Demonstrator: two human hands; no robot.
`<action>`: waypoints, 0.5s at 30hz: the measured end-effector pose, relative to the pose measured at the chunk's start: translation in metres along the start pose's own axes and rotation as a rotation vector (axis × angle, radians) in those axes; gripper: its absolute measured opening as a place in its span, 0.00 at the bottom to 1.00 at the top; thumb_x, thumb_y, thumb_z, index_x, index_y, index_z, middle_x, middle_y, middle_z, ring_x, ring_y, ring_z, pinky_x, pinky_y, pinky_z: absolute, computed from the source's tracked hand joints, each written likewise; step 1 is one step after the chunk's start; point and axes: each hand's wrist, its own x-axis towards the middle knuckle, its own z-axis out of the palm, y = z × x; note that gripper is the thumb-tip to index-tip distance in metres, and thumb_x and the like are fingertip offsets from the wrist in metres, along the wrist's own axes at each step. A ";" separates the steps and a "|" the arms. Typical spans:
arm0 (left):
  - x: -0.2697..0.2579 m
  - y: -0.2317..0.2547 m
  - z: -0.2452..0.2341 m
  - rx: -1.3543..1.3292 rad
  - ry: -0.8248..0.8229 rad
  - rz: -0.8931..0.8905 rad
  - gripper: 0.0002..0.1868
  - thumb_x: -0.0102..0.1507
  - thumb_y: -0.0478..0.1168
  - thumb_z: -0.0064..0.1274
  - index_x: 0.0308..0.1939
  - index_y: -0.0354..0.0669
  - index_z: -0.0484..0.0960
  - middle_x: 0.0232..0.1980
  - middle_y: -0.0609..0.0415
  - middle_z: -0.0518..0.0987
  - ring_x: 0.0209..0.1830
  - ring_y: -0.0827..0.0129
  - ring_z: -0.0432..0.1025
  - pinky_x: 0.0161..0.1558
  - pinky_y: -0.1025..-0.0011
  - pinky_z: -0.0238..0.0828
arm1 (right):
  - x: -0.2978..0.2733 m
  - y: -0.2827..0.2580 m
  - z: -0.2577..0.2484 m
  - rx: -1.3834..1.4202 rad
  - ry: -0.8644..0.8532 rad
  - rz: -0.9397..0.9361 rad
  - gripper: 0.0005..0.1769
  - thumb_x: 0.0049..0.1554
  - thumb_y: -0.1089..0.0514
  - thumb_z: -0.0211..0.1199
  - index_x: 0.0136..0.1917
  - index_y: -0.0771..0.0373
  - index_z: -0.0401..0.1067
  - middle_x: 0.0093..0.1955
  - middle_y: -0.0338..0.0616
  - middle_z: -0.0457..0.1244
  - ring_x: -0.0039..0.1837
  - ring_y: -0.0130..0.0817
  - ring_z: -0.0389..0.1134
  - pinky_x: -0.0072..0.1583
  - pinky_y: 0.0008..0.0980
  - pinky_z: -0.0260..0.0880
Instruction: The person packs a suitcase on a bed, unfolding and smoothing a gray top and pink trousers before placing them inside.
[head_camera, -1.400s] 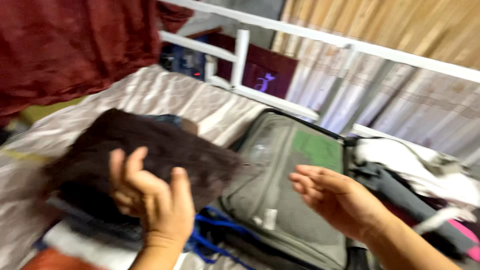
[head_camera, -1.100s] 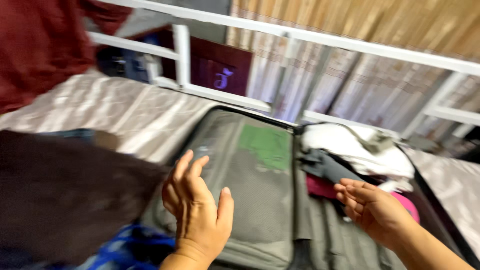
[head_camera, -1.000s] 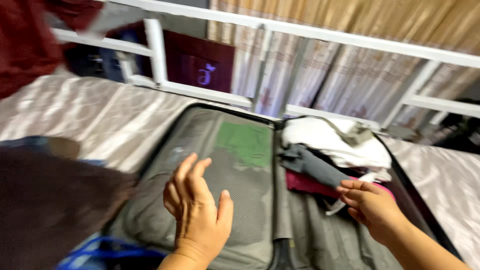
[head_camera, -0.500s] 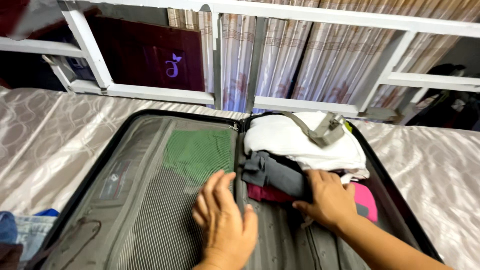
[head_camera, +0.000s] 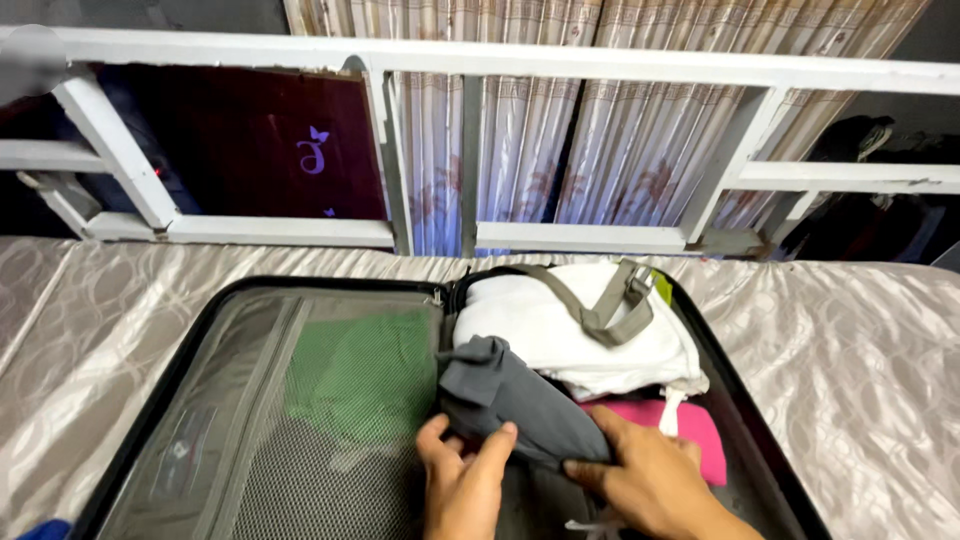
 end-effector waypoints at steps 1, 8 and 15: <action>-0.002 0.008 0.006 -0.090 -0.035 -0.112 0.48 0.58 0.42 0.67 0.74 0.49 0.50 0.70 0.43 0.68 0.67 0.50 0.69 0.63 0.48 0.67 | -0.002 -0.002 -0.003 0.254 -0.049 -0.058 0.33 0.50 0.42 0.73 0.68 0.44 0.71 0.50 0.39 0.75 0.58 0.31 0.74 0.67 0.39 0.62; -0.039 0.105 0.055 -0.420 -0.250 -0.202 0.33 0.57 0.41 0.61 0.66 0.43 0.71 0.56 0.47 0.82 0.53 0.57 0.78 0.50 0.59 0.77 | -0.007 -0.012 -0.024 0.944 -0.248 -0.160 0.34 0.50 0.53 0.76 0.68 0.62 0.72 0.58 0.48 0.73 0.61 0.33 0.75 0.63 0.31 0.73; -0.035 0.153 0.072 -0.361 -0.151 -0.212 0.29 0.55 0.34 0.61 0.62 0.38 0.75 0.54 0.43 0.83 0.51 0.55 0.80 0.50 0.54 0.79 | -0.007 -0.044 -0.071 0.710 0.143 -0.269 0.57 0.45 0.50 0.80 0.81 0.49 0.52 0.70 0.46 0.61 0.70 0.32 0.66 0.68 0.33 0.64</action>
